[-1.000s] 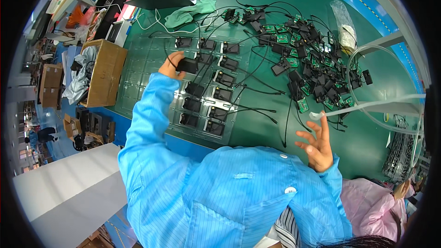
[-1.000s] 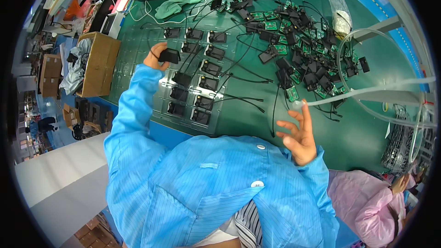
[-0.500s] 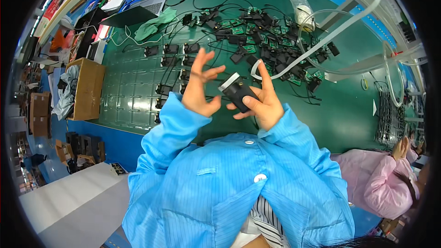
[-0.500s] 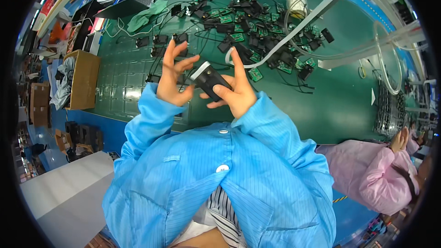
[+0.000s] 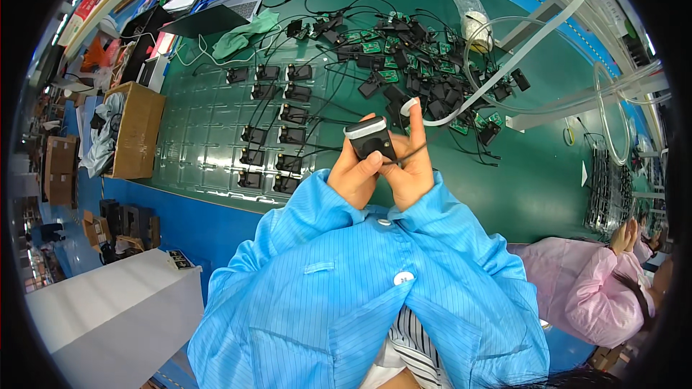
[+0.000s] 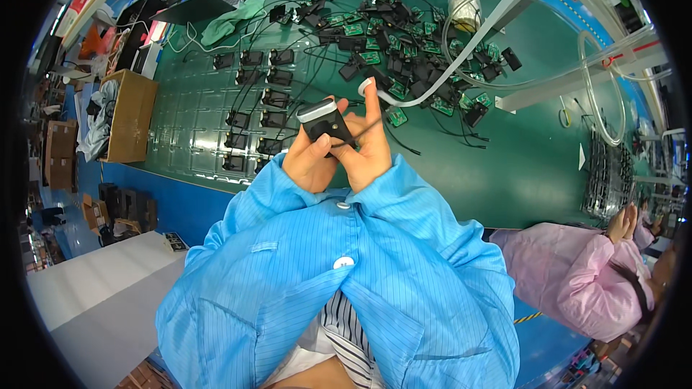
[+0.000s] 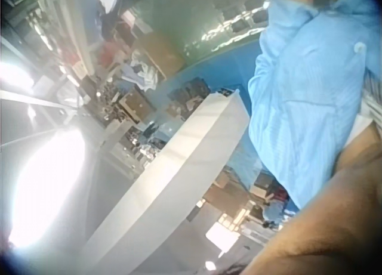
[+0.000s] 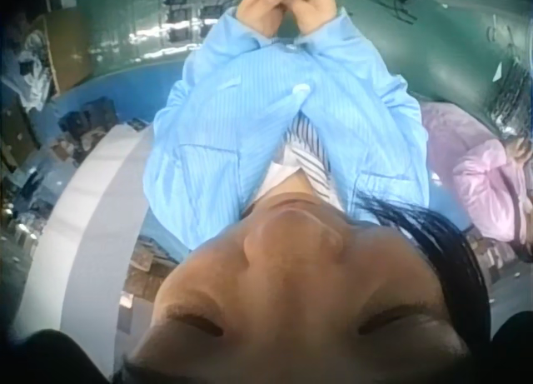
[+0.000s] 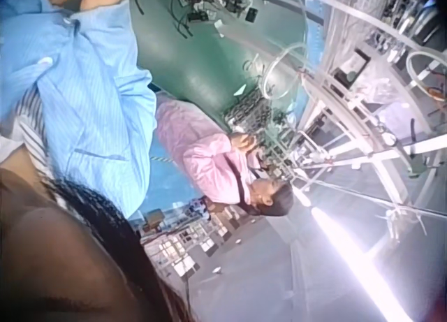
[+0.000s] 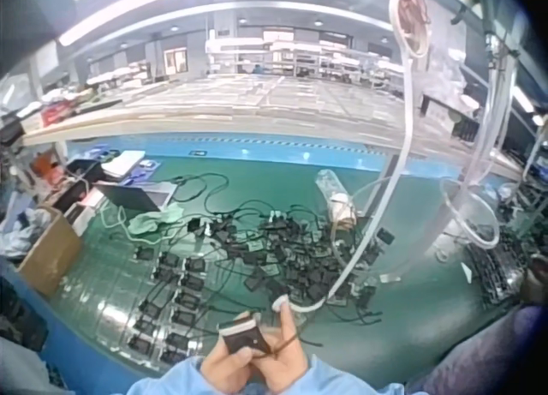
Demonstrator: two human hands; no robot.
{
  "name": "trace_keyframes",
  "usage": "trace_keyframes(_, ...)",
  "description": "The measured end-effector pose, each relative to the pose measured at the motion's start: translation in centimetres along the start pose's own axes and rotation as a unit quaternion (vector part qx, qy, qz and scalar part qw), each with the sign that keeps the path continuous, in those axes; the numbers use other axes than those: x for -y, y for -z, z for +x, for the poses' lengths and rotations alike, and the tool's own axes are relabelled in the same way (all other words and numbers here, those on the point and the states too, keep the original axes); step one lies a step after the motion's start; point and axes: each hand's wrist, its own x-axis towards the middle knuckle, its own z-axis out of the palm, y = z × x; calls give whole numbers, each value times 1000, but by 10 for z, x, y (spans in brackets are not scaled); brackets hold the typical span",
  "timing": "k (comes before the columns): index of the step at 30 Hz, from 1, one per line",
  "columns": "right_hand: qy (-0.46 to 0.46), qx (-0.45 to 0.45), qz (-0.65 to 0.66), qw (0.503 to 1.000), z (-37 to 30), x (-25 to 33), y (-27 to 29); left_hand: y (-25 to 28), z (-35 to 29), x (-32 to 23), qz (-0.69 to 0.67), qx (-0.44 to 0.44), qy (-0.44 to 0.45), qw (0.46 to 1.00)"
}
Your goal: Assemble electronic devices by placing PCBs into plastic housings and snapping on the outer shells.
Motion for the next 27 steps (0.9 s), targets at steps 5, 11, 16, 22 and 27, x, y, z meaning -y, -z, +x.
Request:
trace_keyframes(5,118,-22,-305,945,2,4,18,9,-10,-20,-84,13,148,985)
trace_keyframes(11,58,32,-67,996,11,39,33,10,-16,-41,0,72,245,967)
trace_keyframes(16,-38,147,19,988,8,63,31,11,-18,-53,215,192,220,932)
trace_keyframes(22,-57,128,44,989,2,57,28,-3,-16,-63,345,273,188,878)
trace_keyframes(27,-19,88,22,996,-4,57,25,-6,-19,-57,402,241,164,868)
